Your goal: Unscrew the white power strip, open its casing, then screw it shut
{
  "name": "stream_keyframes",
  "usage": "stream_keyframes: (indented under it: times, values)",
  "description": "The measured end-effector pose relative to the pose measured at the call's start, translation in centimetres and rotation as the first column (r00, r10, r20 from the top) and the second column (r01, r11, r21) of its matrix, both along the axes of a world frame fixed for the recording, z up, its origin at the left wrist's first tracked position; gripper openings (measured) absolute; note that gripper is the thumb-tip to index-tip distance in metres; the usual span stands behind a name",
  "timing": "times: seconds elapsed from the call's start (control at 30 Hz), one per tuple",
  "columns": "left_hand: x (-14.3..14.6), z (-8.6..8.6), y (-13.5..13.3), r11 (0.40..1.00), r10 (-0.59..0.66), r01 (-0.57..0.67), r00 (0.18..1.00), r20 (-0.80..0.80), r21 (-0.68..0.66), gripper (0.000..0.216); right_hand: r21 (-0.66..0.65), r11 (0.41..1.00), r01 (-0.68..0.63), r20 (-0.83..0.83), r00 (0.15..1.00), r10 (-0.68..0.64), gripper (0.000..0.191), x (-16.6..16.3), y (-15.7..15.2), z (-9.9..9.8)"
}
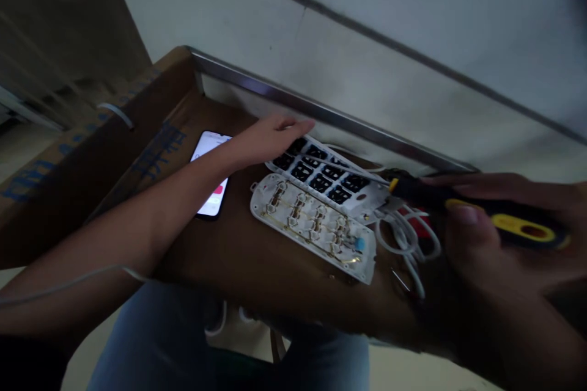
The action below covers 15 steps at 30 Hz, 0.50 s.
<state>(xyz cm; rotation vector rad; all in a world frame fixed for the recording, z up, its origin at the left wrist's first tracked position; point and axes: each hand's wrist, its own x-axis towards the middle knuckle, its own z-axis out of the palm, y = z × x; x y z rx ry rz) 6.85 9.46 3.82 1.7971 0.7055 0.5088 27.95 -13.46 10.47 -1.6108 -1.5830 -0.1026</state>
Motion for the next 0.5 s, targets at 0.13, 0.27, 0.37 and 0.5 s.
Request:
stream_keyframes:
  times: [0.13, 0.27, 0.37, 0.5]
  values:
    - [0.1, -0.4, 0.2, 0.999, 0.046, -0.045, 0.999, 0.018, -0.026, 0.041, 0.285, 0.948, -0.143, -0.001, 0.989, 0.149, 0.012, -1.2, 1.5, -1.0]
    - [0.0, -0.2, 0.1, 0.999, 0.052, -0.052, 0.998, -0.021, -0.013, 0.046, 0.25, 0.952, -0.173, -0.01, 0.983, 0.182, 0.019, -0.6, 1.7, -1.6]
    - [-0.1, 0.1, -0.1, 0.999, 0.049, -0.049, 0.998, -0.044, 0.0, 0.045, 0.214, 0.961, -0.174, -0.01, 0.984, 0.18, 0.023, -0.4, 1.4, -1.4]
    - [-0.1, 0.2, -0.2, 0.999, 0.031, -0.032, 0.999, -0.042, -0.025, 0.045, 0.176, 0.978, -0.11, -0.063, 0.99, 0.123, 0.018, -0.9, 1.1, -1.1]
